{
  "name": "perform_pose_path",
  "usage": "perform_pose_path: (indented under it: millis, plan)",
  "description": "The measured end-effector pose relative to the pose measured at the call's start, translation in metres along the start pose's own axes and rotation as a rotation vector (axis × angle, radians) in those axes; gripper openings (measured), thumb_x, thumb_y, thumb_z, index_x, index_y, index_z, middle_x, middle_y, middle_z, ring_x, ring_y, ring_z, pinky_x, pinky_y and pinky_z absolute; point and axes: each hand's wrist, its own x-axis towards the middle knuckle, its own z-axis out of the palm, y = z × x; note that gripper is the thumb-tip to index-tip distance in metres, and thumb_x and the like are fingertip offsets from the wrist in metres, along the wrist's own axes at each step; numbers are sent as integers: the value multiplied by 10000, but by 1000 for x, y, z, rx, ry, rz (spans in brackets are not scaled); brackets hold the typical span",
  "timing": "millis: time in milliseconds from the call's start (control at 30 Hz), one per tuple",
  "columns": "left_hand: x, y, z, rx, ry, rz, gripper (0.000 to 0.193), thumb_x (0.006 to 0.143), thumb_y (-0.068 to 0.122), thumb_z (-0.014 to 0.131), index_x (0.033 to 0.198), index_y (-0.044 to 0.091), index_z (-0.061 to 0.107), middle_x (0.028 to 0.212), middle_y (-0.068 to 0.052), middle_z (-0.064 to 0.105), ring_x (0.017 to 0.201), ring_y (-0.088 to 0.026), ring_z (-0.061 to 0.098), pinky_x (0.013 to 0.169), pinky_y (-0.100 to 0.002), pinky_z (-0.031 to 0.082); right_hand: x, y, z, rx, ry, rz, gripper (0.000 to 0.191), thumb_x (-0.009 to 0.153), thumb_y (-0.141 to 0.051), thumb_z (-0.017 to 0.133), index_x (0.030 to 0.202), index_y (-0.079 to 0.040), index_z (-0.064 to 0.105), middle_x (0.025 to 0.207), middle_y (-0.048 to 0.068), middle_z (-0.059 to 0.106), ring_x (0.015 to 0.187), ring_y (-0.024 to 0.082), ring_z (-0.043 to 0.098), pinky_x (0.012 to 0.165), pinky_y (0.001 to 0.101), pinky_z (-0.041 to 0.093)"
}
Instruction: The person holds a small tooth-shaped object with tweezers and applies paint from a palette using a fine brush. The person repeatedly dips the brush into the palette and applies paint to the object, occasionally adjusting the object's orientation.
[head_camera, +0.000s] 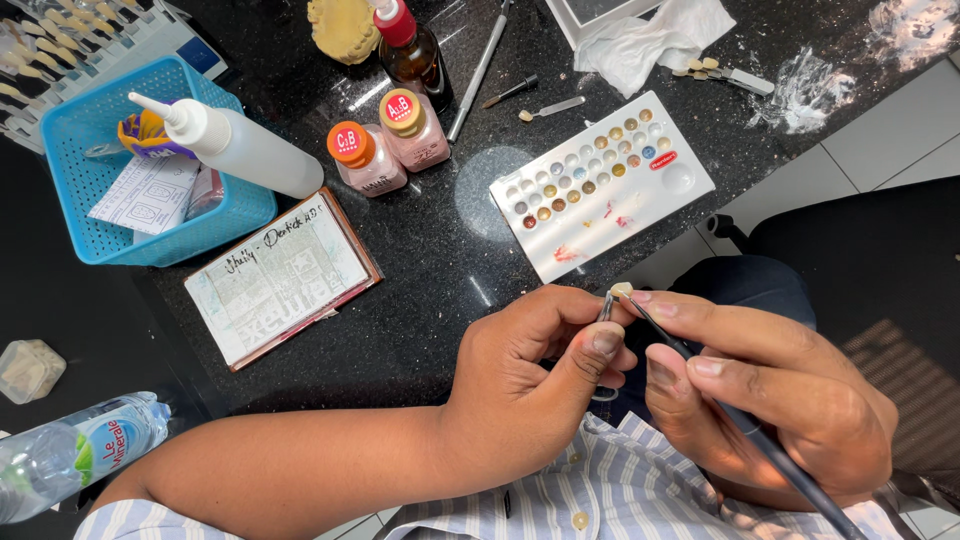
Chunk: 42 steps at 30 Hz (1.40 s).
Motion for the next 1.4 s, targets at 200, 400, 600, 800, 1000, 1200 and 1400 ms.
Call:
perform_pose_path:
  millis: [200,400,600,800,1000,1200,1400]
  plan:
    - [1,0,1,-23,-7,-6,214,1067,143,595,1186,-27,649,1024,-79,728,917,-88,714,796,-255,633,1,-1,0,37,-22,44,311,858,-1,730,1038,3,476,1079,297,651,1034,367,749,848,376,682]
    - [2,0,1,-47,-18,-10,222,1069,150,595,1187,-32,646,1024,-84,727,907,-89,710,779,-254,632,1,-3,1,18,22,52,282,866,-26,713,1014,6,475,1041,296,662,991,341,753,815,355,682]
    - [2,-1,1,-87,-26,-25,234,1068,154,588,1194,-37,639,1011,-86,719,898,-89,705,770,-253,632,-19,12,-2,31,55,46,271,890,-3,713,1033,4,483,1080,274,676,1014,307,764,863,376,686]
    - [2,-5,-3,-173,-109,-23,264,1113,184,520,1225,-33,622,913,-53,657,795,-78,638,728,-239,584,-26,34,-28,223,-127,74,241,928,13,688,1127,7,552,1199,271,672,1073,290,760,862,341,668]
    - [-3,-12,-11,-326,-285,36,313,1222,233,413,1239,-40,565,781,-25,561,702,-55,521,712,-218,476,-15,19,-30,458,-93,149,239,974,-6,657,1189,-62,571,1207,204,672,1162,346,736,973,422,662]
    - [-4,-10,-13,-386,-393,1,295,1214,239,364,1252,-7,523,866,-66,612,806,-100,619,841,-267,538,-12,10,-17,472,34,198,233,966,-25,655,1188,-61,597,1248,250,651,1075,329,762,865,372,704]
    - [-4,-8,-12,-341,-384,-1,291,1217,221,357,1278,-13,517,902,-82,622,830,-105,630,839,-271,551,-16,13,-20,401,-52,153,278,958,12,653,1213,-71,579,1297,249,631,1058,309,780,864,360,721]
